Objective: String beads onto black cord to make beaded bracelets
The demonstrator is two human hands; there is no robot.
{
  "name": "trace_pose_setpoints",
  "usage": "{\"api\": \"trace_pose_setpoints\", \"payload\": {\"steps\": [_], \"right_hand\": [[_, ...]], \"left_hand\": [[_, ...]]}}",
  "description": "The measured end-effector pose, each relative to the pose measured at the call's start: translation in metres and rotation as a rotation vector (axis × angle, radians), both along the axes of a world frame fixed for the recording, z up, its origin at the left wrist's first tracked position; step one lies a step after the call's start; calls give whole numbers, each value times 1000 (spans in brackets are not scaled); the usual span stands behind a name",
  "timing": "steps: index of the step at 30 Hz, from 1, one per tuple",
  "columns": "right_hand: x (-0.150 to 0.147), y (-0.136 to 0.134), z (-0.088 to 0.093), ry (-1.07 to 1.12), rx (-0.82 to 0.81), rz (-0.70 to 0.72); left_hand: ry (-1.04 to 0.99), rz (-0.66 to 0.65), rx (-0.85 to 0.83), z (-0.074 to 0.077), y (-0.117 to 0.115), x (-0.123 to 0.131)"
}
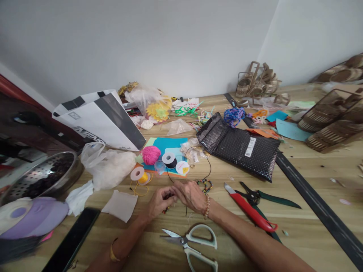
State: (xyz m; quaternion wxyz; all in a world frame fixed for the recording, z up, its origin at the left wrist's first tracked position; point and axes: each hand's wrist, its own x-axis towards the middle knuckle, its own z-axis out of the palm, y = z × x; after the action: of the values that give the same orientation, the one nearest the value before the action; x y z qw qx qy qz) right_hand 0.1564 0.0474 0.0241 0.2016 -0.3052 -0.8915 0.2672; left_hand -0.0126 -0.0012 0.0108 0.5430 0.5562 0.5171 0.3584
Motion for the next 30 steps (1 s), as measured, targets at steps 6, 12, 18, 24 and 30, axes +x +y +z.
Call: {"api": "trace_pose_setpoints", "payload": {"steps": [6,12,18,24,30], "right_hand": [[0,0,-1,158,-102,-8],[0,-1,-5,171,-121,12],[-2,2,-7,215,-161,-37],[-4,1,-7,245,-245,-36],[-4,-1,-3,241,-272,-6]], "left_hand": [[-137,34,-135,11,1,1],[-216,30,-170,11,-1,0],[-221,21,-165,14,0,0],[-215,18,-181,12,-1,-1],[-214,14,-158,15,-2,0]]}}
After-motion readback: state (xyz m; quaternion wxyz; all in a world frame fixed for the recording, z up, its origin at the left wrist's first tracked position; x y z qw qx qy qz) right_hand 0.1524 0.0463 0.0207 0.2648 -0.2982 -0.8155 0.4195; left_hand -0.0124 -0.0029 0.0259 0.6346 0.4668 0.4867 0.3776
